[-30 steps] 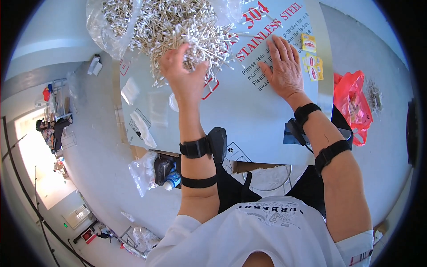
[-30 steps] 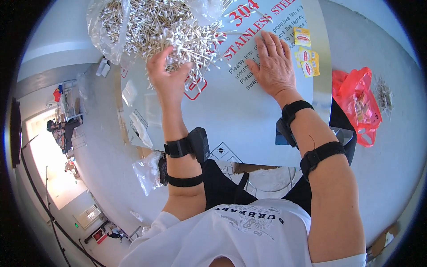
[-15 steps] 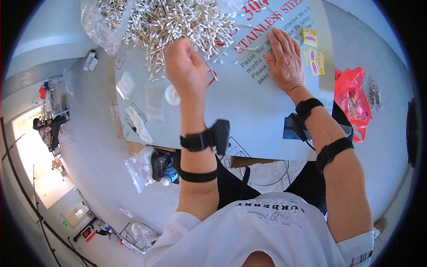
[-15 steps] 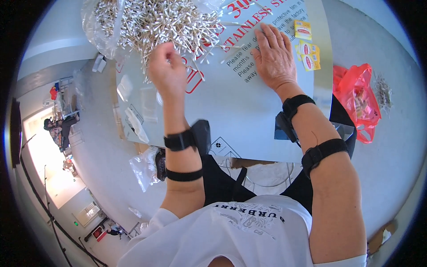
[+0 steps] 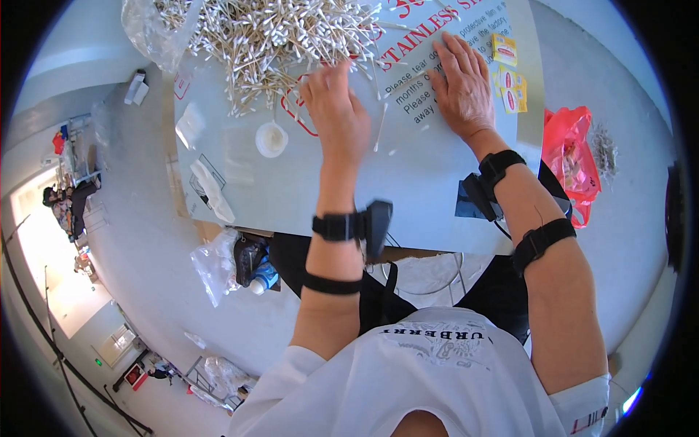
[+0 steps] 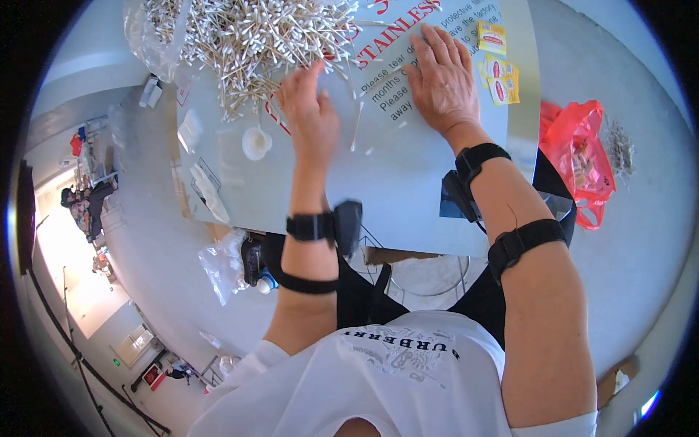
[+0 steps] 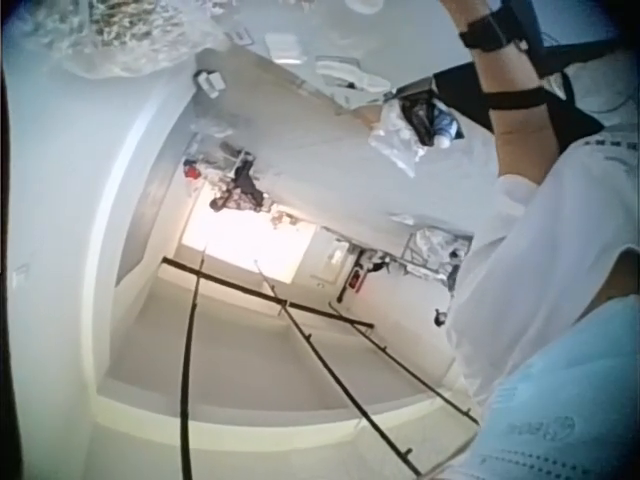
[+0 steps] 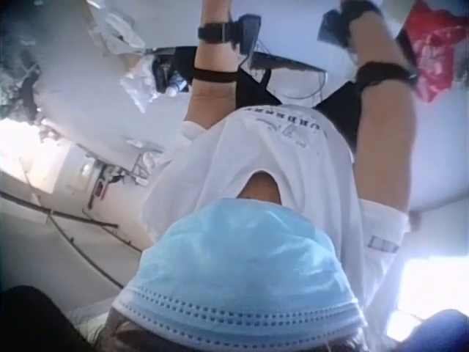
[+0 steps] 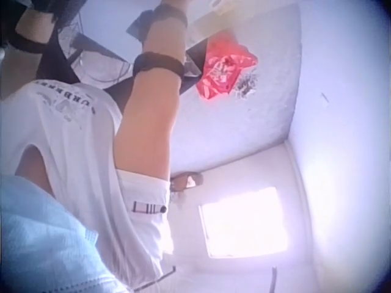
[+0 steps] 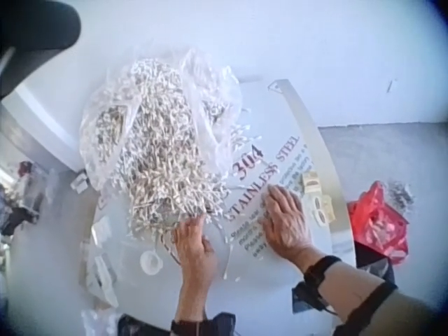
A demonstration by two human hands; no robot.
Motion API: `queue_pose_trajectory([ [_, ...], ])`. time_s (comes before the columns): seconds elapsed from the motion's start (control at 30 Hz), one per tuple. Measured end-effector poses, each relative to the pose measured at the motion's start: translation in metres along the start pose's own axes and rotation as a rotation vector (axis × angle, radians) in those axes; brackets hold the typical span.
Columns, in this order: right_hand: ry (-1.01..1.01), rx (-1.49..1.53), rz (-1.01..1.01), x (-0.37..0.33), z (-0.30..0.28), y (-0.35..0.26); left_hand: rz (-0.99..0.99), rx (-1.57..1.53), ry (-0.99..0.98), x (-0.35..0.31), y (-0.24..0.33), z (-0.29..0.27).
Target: Sorting and packaging white cylindrical products into plastic bags at a workstation.
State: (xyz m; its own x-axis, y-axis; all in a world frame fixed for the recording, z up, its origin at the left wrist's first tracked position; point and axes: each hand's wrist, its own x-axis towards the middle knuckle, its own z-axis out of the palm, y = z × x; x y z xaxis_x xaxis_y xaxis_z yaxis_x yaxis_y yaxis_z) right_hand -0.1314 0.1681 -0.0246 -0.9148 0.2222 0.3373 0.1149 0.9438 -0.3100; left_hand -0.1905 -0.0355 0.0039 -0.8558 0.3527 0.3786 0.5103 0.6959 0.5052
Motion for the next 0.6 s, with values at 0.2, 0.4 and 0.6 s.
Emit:
queue_pose_trajectory([
  [0.2,0.053,-0.027,-0.007,-0.001,0.0,-0.003,0.058,0.123,-0.026,0.031,0.002,0.015],
  [0.4,-0.258,0.824,0.024,-0.009,-0.046,0.011,0.083,-0.036,0.038,-0.009,0.003,0.011],
  [0.6,-0.644,0.413,-0.324,-0.091,-0.106,-0.022,0.002,-0.096,0.013,-0.01,0.007,0.002],
])
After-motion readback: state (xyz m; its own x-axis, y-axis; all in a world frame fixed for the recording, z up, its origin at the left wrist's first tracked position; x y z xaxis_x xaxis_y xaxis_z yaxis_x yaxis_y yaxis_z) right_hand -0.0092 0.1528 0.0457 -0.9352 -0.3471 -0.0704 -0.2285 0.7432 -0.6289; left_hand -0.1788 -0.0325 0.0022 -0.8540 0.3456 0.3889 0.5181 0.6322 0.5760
